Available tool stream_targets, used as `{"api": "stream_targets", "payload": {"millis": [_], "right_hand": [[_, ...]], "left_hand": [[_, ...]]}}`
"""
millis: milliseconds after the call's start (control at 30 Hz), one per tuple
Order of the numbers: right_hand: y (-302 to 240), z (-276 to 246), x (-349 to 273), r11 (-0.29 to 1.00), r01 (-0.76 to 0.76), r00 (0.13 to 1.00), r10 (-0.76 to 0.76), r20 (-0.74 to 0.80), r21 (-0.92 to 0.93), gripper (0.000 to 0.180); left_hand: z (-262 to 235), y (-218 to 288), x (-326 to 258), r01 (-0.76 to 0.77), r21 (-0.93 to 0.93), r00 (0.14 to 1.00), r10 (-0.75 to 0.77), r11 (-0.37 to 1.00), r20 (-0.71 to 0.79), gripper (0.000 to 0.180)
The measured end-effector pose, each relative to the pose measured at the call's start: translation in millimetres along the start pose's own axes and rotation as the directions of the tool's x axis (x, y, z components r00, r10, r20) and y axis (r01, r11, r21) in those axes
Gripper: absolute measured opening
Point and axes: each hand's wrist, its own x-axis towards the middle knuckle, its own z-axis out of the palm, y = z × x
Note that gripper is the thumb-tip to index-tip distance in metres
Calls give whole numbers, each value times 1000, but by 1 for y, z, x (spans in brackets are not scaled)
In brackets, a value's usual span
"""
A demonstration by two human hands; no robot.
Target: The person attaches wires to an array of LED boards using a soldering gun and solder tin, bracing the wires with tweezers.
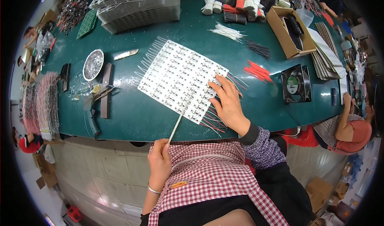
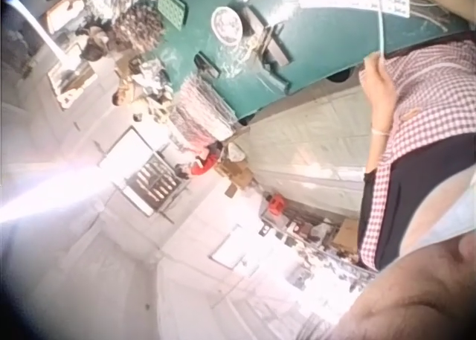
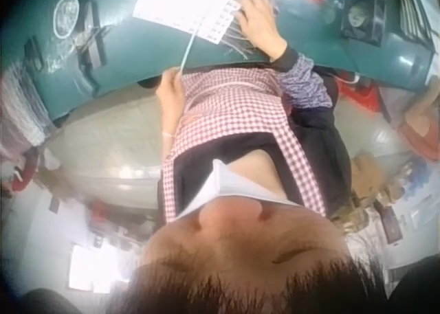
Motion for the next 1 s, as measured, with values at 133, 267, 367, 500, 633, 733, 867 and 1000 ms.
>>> {"api": "stream_targets", "payload": {"millis": [133,267,367,500,633,733,867,1000], "right_hand": [[0,-2,0,1000,-5,1000,5,-2,19,49],[2,-2,0,999,-13,1000,13,-2,34,49],[1,-2,1,999,-12,1000,12,-6,36,50],[0,-3,1,999,-21,1000,21,-3,41,52],[-2,-4,1,997,-34,999,33,22,62,51],[-3,-6,2,997,-42,999,40,33,71,51],[-3,-7,2,994,-70,997,66,48,88,52],[-5,-10,5,992,-84,995,78,63,98,53]], "left_hand": [[4,22,15,98,7,994,-98,995,45,6],[17,33,32,70,12,996,-71,997,55,6],[25,37,43,-69,60,997,67,996,31,6],[38,45,60,-116,34,993,115,993,32,5],[48,51,74,-226,109,974,228,968,-8,5],[55,51,77,-246,111,967,251,963,-37,6],[55,49,77,-214,84,977,214,973,1,7],[46,46,73,-125,-41,989,128,991,79,13]]}}
